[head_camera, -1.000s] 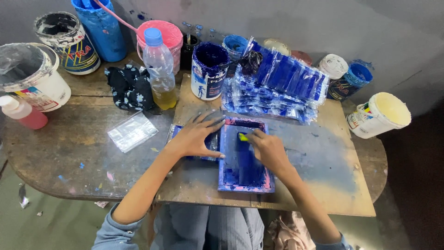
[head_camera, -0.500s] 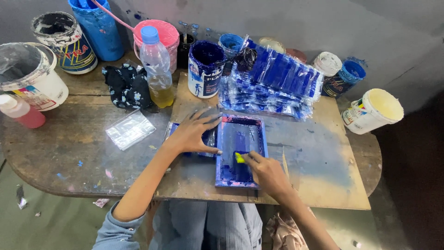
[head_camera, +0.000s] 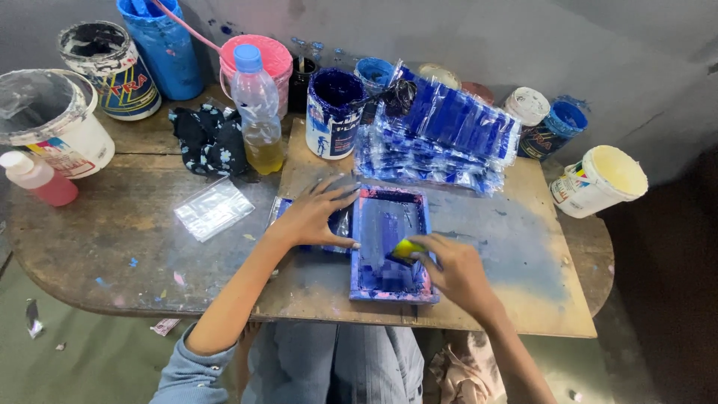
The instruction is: The person uses a yellow sponge to apply blue paint to a rectangular plastic tray. They wipe the table surface with a dark cloth and handle several clear plastic bags, placing them on the table and moving them aside.
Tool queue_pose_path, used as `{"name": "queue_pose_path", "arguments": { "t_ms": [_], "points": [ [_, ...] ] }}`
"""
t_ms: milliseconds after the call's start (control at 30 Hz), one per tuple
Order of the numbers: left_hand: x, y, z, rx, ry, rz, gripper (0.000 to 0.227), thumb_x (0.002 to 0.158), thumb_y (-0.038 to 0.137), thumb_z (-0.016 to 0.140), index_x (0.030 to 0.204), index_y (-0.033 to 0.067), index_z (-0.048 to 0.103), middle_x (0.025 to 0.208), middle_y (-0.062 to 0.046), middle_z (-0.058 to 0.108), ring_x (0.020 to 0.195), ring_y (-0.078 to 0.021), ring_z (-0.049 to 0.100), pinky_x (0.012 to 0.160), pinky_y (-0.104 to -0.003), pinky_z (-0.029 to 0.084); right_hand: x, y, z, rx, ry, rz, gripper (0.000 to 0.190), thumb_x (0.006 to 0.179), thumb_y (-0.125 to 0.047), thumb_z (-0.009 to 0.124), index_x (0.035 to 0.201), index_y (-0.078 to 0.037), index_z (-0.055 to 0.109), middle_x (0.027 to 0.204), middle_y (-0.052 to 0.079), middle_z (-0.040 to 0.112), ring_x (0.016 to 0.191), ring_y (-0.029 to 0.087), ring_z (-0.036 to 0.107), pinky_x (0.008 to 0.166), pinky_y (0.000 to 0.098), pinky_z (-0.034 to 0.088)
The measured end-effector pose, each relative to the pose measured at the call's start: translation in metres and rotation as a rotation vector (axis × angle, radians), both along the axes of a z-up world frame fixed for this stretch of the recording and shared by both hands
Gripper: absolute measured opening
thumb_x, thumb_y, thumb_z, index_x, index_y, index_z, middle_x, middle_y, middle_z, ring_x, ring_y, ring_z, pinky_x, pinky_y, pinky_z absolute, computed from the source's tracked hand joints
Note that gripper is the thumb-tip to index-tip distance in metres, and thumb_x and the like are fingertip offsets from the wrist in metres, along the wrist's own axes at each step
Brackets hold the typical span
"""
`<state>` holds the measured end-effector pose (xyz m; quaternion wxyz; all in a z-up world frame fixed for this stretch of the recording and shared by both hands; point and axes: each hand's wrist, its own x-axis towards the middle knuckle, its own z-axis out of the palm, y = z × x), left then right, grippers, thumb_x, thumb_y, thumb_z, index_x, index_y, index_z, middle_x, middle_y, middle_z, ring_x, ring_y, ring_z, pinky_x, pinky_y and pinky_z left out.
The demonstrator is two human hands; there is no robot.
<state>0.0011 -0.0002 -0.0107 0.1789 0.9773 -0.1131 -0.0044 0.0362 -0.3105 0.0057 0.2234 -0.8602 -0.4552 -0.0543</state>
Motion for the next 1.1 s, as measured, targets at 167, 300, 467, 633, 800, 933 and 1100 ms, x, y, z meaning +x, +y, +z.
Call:
{"name": "queue_pose_path", "arguments": {
  "t_ms": [167, 300, 467, 633, 800, 933, 1100],
  "points": [
    [-0.002, -0.001, 0.003, 0.009, 0.013, 0.003, 0.104, 0.069, 0.082, 0.069, 0.152, 0.0228, 0.049, 0.156, -0.001, 0.05, 0.154, -0.0285, 0.028, 0.125, -0.052, 0.024, 0.001, 0.012, 0.008, -0.024, 0.117, 0.034, 0.018, 0.089, -0.011, 0.071, 0.105, -0.005, 0.075, 0.095, 0.02, 0.077, 0.087, 0.041, 0.076, 0.074, 0.0446, 0.06],
    [-0.002, 0.0, 0.003, 0.01, 0.017, -0.004, 0.103, 0.071, 0.08, 0.069, 0.154, 0.0242, 0.046, 0.157, -0.001, 0.049, 0.154, -0.0282, 0.026, 0.125, -0.052, 0.023, 0.004, 0.015, -0.01, -0.099, 0.147, -0.034, 0.02, 0.086, -0.018, 0.076, 0.105, -0.014, 0.078, 0.094, 0.012, 0.077, 0.083, 0.035, 0.074, 0.075, 0.043, 0.058],
    [-0.003, 0.0, 0.006, -0.008, 0.038, 0.001, 0.105, 0.069, 0.081, 0.07, 0.154, 0.0243, 0.046, 0.157, -0.001, 0.049, 0.154, -0.0287, 0.028, 0.125, -0.052, 0.023, 0.014, 0.018, -0.034, -0.127, 0.045, -0.126, 0.017, 0.081, -0.023, 0.082, 0.098, -0.02, 0.081, 0.09, 0.005, 0.074, 0.078, 0.025, 0.071, 0.072, 0.0337, 0.055],
    [-0.002, 0.0, 0.007, -0.016, 0.057, 0.009, 0.107, 0.068, 0.081, 0.07, 0.155, 0.0257, 0.044, 0.158, 0.001, 0.048, 0.154, -0.0285, 0.027, 0.125, -0.053, 0.024, 0.027, 0.024, -0.042, -0.112, -0.1, -0.116, 0.017, 0.084, -0.029, 0.08, 0.097, -0.02, 0.08, 0.091, 0.006, 0.07, 0.082, 0.026, 0.066, 0.075, 0.0367, 0.054],
    [-0.003, -0.001, 0.009, -0.025, 0.054, 0.006, 0.108, 0.068, 0.081, 0.07, 0.156, 0.0247, 0.043, 0.157, -0.001, 0.049, 0.154, -0.0298, 0.027, 0.124, -0.053, 0.024, 0.045, 0.036, -0.045, -0.037, -0.221, -0.124, 0.016, 0.083, -0.03, 0.079, 0.093, -0.018, 0.08, 0.094, 0.009, 0.068, 0.082, 0.028, 0.061, 0.074, 0.0371, 0.053],
    [-0.007, -0.003, 0.019, -0.044, 0.069, 0.006, 0.107, 0.068, 0.08, 0.07, 0.155, 0.0231, 0.044, 0.156, -0.002, 0.05, 0.154, -0.0305, 0.026, 0.124, -0.053, 0.023, 0.073, 0.045, -0.062, -0.016, -0.261, -0.142, 0.017, 0.081, -0.03, 0.08, 0.092, -0.018, 0.08, 0.093, 0.008, 0.067, 0.082, 0.029, 0.059, 0.074, 0.0367, 0.053],
    [-0.009, -0.004, 0.026, -0.044, 0.076, -0.003, 0.107, 0.07, 0.08, 0.07, 0.153, 0.0176, 0.047, 0.154, -0.006, 0.052, 0.154, -0.0326, 0.027, 0.124, -0.053, 0.022, 0.087, 0.062, -0.056, -0.026, -0.337, -0.211, 0.014, 0.084, -0.029, 0.08, 0.093, -0.019, 0.081, 0.089, 0.006, 0.065, 0.083, 0.025, 0.056, 0.073, 0.0306, 0.052]
  ]
}}
